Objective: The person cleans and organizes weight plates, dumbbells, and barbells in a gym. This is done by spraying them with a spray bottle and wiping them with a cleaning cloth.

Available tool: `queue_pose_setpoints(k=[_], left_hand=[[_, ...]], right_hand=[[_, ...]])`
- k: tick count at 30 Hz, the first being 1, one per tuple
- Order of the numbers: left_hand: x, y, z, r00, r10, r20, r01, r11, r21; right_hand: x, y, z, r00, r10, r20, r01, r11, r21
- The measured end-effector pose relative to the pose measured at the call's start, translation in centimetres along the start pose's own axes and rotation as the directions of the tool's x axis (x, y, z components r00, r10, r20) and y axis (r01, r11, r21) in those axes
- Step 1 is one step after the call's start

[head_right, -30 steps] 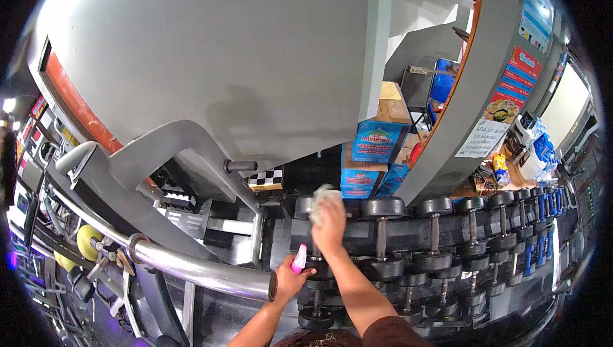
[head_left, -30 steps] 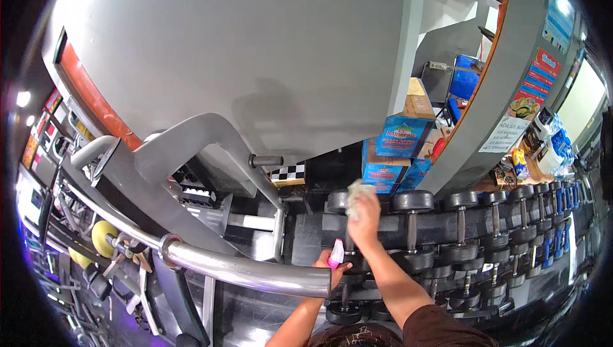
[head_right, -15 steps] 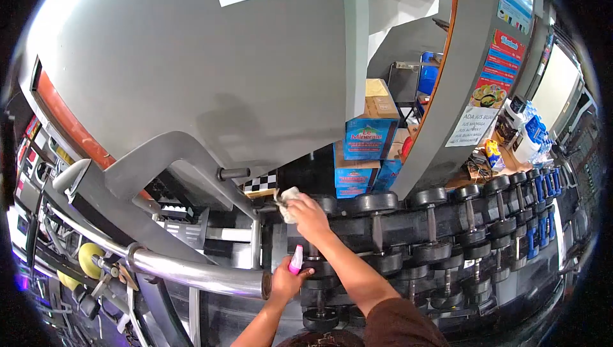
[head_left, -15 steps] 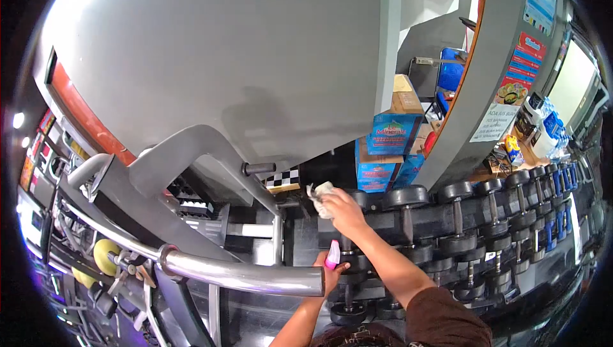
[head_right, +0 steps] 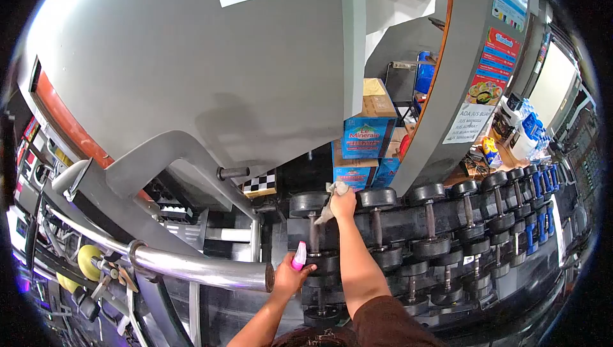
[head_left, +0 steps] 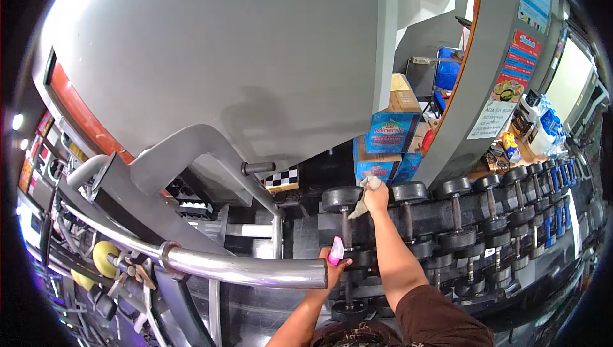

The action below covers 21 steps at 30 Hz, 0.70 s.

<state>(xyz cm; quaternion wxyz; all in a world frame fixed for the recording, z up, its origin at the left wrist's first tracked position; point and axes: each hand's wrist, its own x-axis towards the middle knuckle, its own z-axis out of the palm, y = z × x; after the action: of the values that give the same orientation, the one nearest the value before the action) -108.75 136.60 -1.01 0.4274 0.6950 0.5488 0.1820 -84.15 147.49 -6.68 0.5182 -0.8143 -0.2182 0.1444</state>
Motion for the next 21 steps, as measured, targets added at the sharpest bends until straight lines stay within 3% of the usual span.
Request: queue_pose_setpoints(k=[3,7,9,11,12,15,17,19,20,21], left_hand=[[0.1,-1.0,0.7,0.998,0.043,-0.035,-0.043,0.999,0.009],[0.5,-2.4,1.7,0.998,0.044,-0.051,-0.047,0.998,-0.049],[0.3,-1.2,1.0,0.999,0.021,-0.027,-0.021,0.999,-0.03],[0.0,-0.6,0.7,1.0,-0.004,-0.004,0.004,1.0,-0.021],[0.0,-0.5,0.6,1.0,-0.016,0.003,0.016,1.0,-0.024],[0.2,-0.7,0.8,1.0,-0.008,-0.008,0.007,1.0,-0.016],[0.0,-0.8,0.7,1.0,0.001,-0.013,-0.002,1.0,-0.023],[-0.1,-0.1,0.5,1.0,0.008,-0.016,-0.009,0.998,-0.063],[-0.1,0.2,0.2,1.0,0.002,0.001,-0.002,0.998,-0.063],[0.0,0.1,0.3,1.0,-0.007,0.0,0.007,0.999,-0.052]], right_hand=[[-1.4,0.1,-0.2,0.998,-0.014,-0.061,0.02,0.996,0.086],[-6.6,2.9,-1.2,0.967,-0.215,-0.133,0.23,0.967,0.11],[-8.5,2.7,-3.5,0.935,-0.354,-0.023,0.353,0.935,-0.029],[-9.6,3.9,-4.9,0.899,-0.351,0.261,0.354,0.934,0.037],[-10.0,3.3,-5.4,0.903,-0.307,0.299,0.298,0.951,0.075],[-9.1,0.9,-4.4,0.946,-0.312,-0.089,0.324,0.92,0.218],[-8.0,0.0,-2.8,0.838,-0.518,-0.17,0.541,0.829,0.14],[-7.3,-1.8,-1.7,0.597,-0.801,-0.041,0.802,0.595,0.057],[-7.4,-2.7,-1.8,0.523,-0.84,0.144,0.852,0.515,-0.092],[-6.8,-2.8,-1.6,0.5,-0.85,0.163,0.866,0.492,-0.088]])
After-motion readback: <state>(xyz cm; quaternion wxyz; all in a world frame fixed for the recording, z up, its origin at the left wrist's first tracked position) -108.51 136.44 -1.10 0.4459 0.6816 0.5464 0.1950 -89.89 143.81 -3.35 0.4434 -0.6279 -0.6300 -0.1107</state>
